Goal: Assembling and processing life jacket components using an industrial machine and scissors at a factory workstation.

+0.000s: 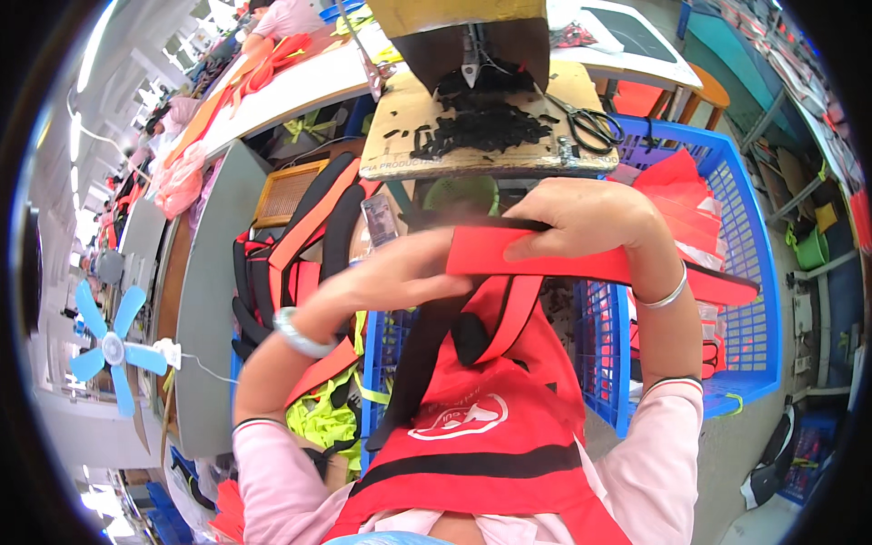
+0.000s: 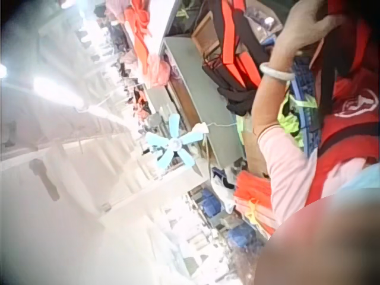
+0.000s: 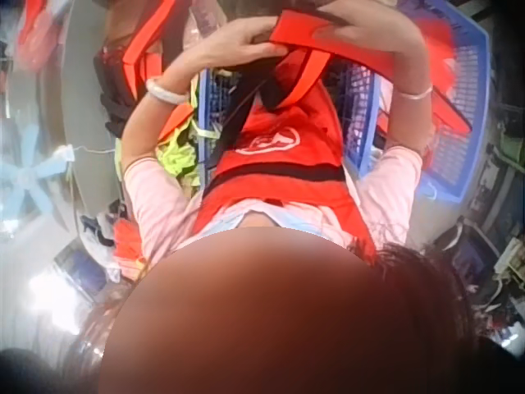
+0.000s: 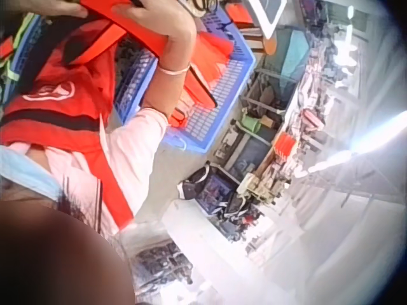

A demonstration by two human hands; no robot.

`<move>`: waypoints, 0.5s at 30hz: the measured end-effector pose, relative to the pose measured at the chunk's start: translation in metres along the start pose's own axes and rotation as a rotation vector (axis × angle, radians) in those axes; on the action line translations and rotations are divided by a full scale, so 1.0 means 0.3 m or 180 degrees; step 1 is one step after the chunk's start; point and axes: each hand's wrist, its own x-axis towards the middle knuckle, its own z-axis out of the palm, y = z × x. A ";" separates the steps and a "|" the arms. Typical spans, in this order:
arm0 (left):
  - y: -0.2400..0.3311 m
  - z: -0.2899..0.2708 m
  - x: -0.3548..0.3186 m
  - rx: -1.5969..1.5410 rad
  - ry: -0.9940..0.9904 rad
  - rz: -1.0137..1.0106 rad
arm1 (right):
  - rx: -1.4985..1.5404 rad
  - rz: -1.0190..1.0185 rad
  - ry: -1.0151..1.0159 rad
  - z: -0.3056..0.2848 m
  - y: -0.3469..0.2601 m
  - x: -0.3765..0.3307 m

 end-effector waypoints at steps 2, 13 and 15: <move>-0.108 0.123 0.104 -0.1030 0.0196 -0.0027 | -0.0223 0.0415 0.0490 -0.005 0.041 0.000; -0.253 0.080 0.315 -0.2266 0.1545 -0.0145 | -0.0176 0.0725 0.2553 -0.005 0.240 0.123; -0.261 0.016 0.344 -0.2964 0.1923 -0.0383 | -0.0216 0.0529 0.2474 -0.030 0.286 0.157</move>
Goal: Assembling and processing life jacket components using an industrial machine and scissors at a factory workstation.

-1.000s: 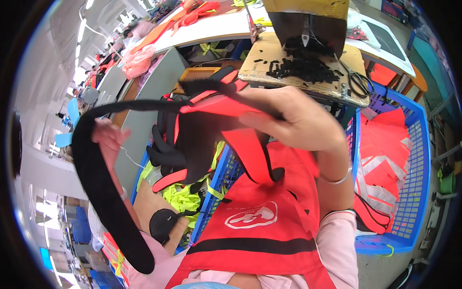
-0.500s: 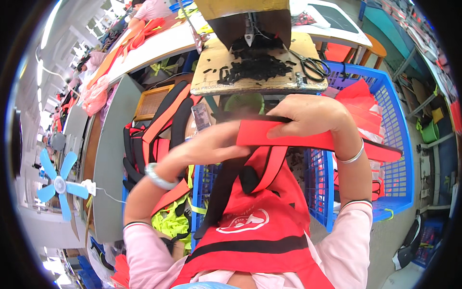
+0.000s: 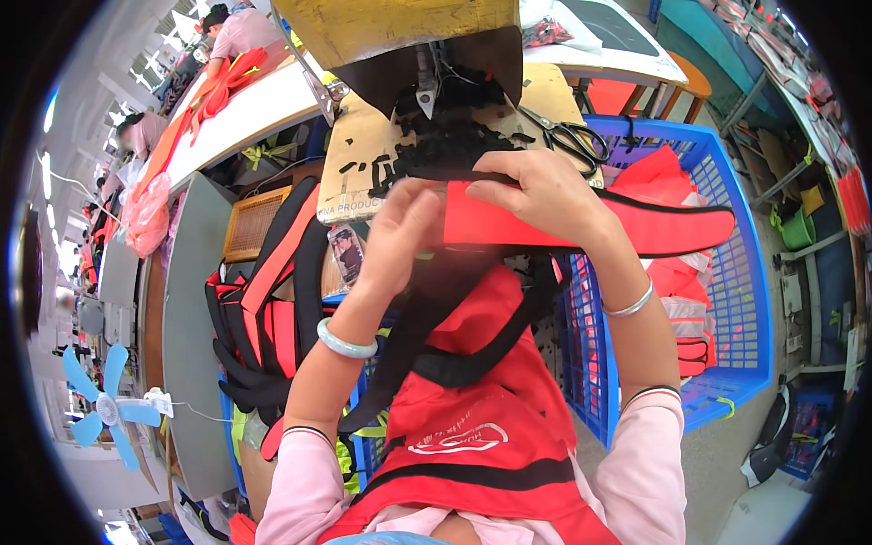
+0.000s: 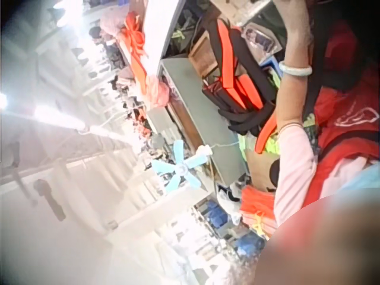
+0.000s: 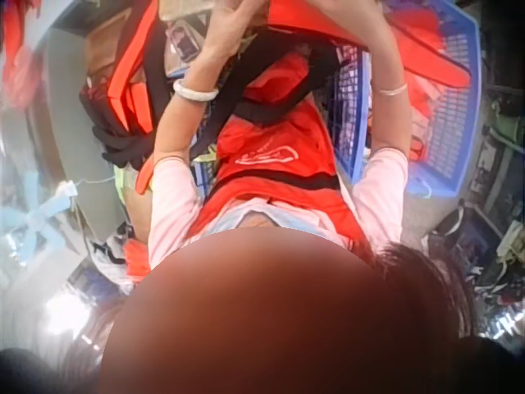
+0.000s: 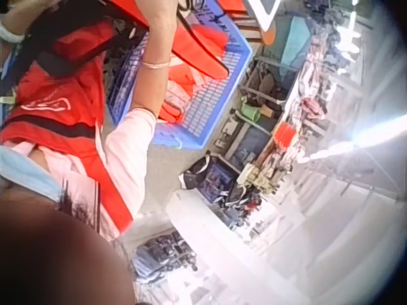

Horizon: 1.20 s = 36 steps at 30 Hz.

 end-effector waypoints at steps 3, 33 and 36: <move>0.019 -0.036 0.083 0.0020 0.0243 -0.0102 | 0.0021 0.0137 -0.0243 0.017 0.022 0.064; -0.038 -0.073 0.364 -0.0972 0.1022 -0.0014 | 0.0124 0.0600 -0.0307 0.076 0.228 0.312; -0.040 -0.088 0.365 -0.1144 0.0957 -0.0039 | 0.0164 0.0474 -0.0231 0.075 0.209 0.295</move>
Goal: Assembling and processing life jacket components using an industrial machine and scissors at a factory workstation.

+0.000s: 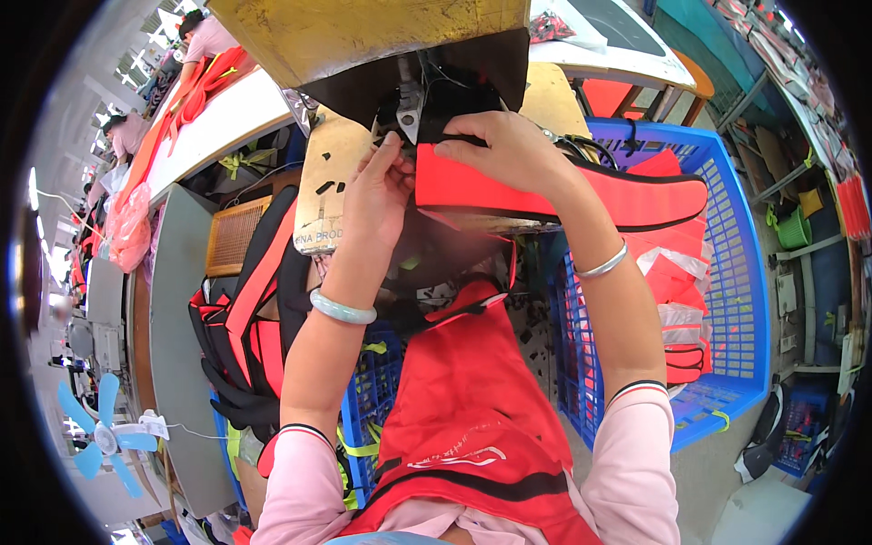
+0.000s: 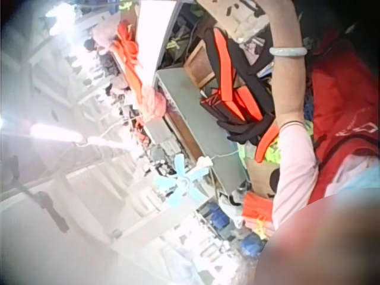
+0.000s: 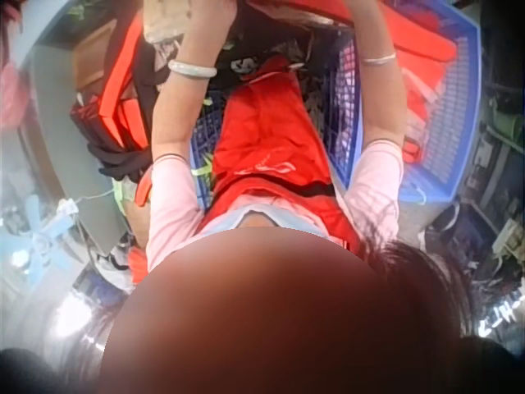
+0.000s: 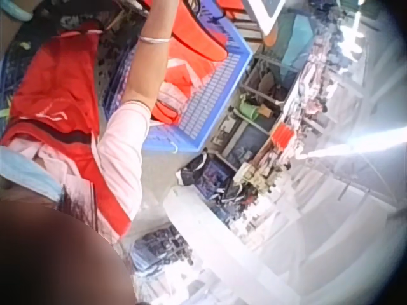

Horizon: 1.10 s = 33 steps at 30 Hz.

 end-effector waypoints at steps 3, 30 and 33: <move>0.046 -0.025 -0.001 -0.0248 0.0274 0.0035 | 0.0062 -0.0021 0.0100 -0.017 -0.012 -0.026; 0.177 -0.075 -0.394 0.4752 -0.1363 0.1636 | 0.0435 -0.0220 -0.0346 0.012 -0.124 -0.397; 0.217 -0.044 -0.319 0.4771 -0.1707 0.1653 | -0.0284 -0.0573 -0.0113 -0.038 -0.125 -0.331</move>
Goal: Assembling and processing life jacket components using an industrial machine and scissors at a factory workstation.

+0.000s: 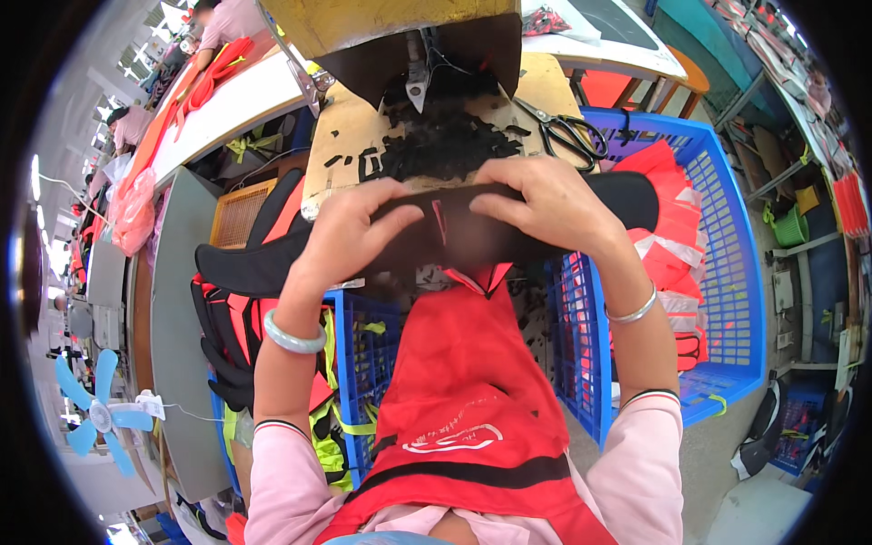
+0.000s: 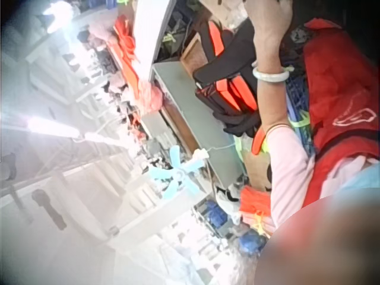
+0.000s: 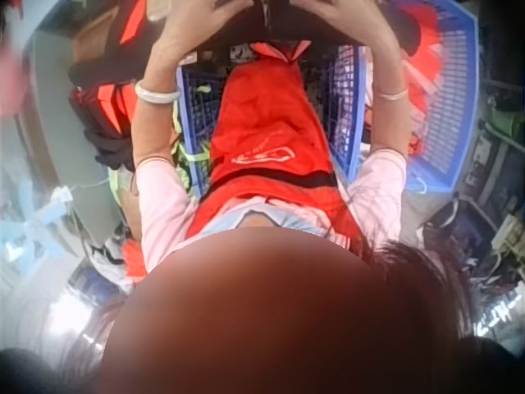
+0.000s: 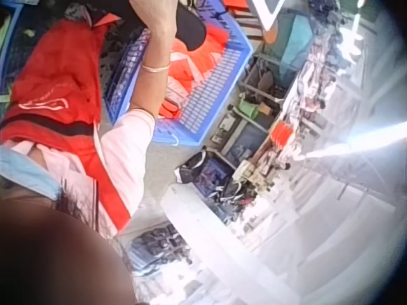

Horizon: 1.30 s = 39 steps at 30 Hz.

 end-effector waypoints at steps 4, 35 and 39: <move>-0.072 -0.038 0.108 -0.0200 -0.0146 -0.0441 | 0.0243 0.0381 -0.0034 -0.007 0.037 0.092; -0.248 -0.120 0.185 -0.1072 -0.0515 -0.0766 | 0.0686 0.0822 -0.0337 -0.141 0.175 0.047; -0.114 -0.098 0.015 0.0091 -0.0276 0.0317 | 0.0173 0.1396 -0.0783 -0.176 0.224 -0.254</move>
